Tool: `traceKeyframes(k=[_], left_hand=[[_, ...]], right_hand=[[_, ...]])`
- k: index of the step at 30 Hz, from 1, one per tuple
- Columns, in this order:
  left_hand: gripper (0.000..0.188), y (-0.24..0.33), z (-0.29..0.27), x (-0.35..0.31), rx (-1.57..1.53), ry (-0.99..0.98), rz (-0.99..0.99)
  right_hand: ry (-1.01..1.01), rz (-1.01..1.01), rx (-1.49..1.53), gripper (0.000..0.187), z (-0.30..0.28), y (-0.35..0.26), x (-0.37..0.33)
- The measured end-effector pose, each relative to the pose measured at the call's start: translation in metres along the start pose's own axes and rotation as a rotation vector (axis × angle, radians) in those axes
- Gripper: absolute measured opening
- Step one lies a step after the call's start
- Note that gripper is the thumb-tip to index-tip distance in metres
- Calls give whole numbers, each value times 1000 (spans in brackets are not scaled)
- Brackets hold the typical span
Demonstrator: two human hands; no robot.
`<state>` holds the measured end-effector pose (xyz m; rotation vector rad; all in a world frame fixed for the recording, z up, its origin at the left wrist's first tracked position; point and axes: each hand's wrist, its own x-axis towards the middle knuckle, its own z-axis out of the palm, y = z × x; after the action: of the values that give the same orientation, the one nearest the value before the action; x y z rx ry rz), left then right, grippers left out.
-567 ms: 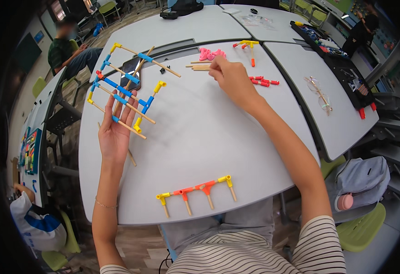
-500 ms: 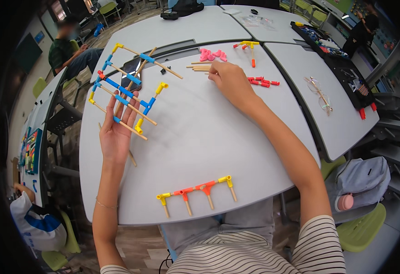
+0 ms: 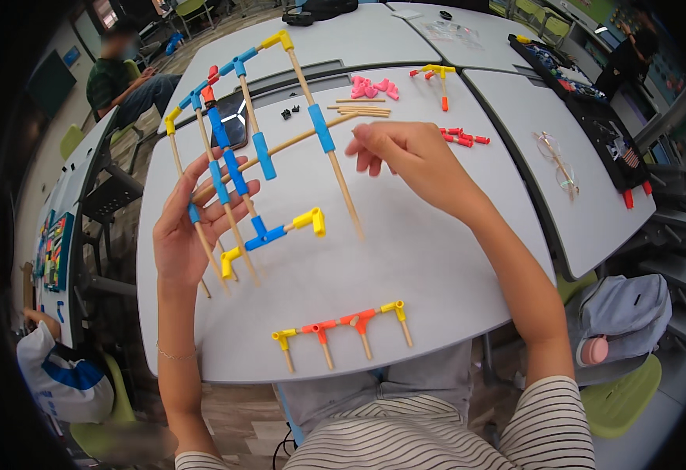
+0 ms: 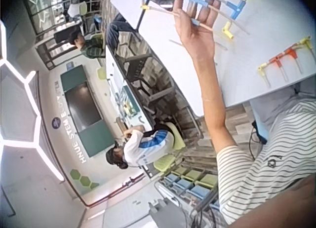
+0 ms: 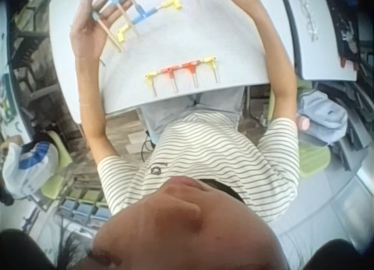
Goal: The person assembles a rectangular frame using wooden sticks and colorful plastic connectors. They insert sticks into the connectors, adjust the alignment, and lift the structure to inspect it.
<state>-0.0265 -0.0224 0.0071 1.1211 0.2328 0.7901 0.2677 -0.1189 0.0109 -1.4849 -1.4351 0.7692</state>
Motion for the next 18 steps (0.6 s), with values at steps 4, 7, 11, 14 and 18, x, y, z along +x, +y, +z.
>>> traceKeyframes(k=[4, 7, 11, 14, 18], left_hand=[[57, 10, 2, -8, 58, -60, 3], [57, 6, 8, -8, 42, -76, 7], [57, 1, 13, -6, 55, -36, 44], [55, 1, 11, -5, 96, -47, 100], [53, 4, 10, -6, 116, -83, 185]], right_hand=[[-278, -143, -1, 41, -6, -13, -57], [-392, -230, -92, 28, 7, -15, -89], [-463, -140, -165, 25, 33, -18, -107], [-380, -296, -195, 18, 47, -9, -103], [-225, -407, -254, 16, 56, 2, -86]])
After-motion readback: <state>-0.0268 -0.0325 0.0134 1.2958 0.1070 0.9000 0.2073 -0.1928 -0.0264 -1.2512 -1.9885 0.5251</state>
